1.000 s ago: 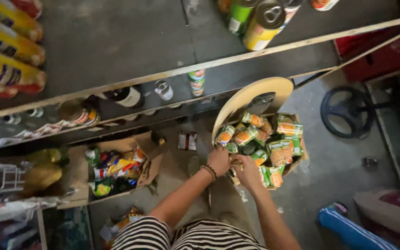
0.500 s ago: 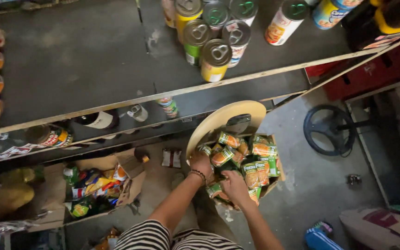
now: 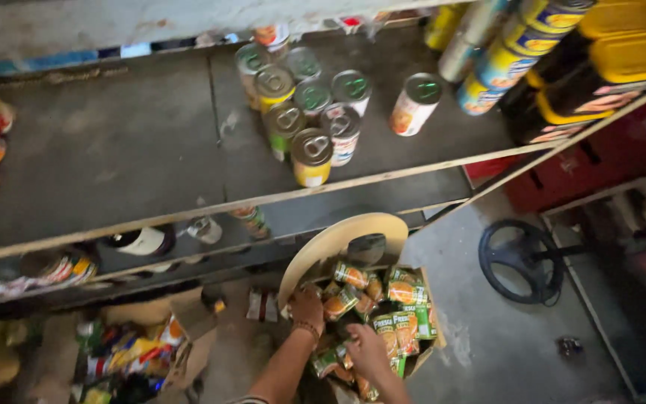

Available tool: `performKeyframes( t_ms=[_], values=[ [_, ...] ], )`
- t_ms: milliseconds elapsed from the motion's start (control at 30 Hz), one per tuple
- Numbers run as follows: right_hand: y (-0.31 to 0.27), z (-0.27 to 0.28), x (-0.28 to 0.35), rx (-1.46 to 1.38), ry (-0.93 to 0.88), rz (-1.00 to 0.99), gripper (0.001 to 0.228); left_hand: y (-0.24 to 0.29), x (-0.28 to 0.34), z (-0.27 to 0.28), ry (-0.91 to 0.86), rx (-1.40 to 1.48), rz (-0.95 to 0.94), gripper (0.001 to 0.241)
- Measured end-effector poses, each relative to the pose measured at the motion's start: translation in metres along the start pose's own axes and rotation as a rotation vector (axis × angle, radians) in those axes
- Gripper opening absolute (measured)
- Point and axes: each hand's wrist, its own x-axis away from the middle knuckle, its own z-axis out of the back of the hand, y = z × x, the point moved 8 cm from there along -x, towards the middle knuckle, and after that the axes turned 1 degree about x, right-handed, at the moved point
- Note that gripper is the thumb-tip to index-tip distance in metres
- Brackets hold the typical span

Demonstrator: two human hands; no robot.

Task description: Stocking and organizing canned food items on a grocery store shelf.

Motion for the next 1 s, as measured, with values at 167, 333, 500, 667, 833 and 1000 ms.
performKeyframes(
  t_ms=[167, 333, 500, 667, 833, 1000],
  values=[
    [-0.002, -0.008, -0.003, -0.050, 0.026, -0.001, 0.040, -0.019, -0.006, -0.005, 0.388, 0.539, 0.134, 0.046],
    [0.005, -0.012, -0.008, -0.119, 0.104, 0.025, 0.042, 0.004, 0.027, 0.006, -0.113, -0.150, 0.025, 0.063],
    [0.026, -0.023, -0.020, -0.197, 0.156, -0.328, 0.049, 0.022, 0.034, -0.008, -0.070, -0.364, -0.368, 0.074],
    [0.022, -0.045, -0.035, -0.382, 0.157, -0.322, 0.057, 0.004, 0.109, 0.077, -0.242, 0.260, -0.261, 0.071],
    [-0.011, -0.056, -0.067, -0.388, 0.247, -0.074, 0.063, -0.024, 0.142, 0.145, -0.005, 0.447, -0.357, 0.073],
    [-0.159, -0.030, -0.054, -0.807, -0.060, -0.036, 0.055, -0.063, 0.171, 0.227, 0.134, 0.567, -0.474, 0.085]
  ],
)
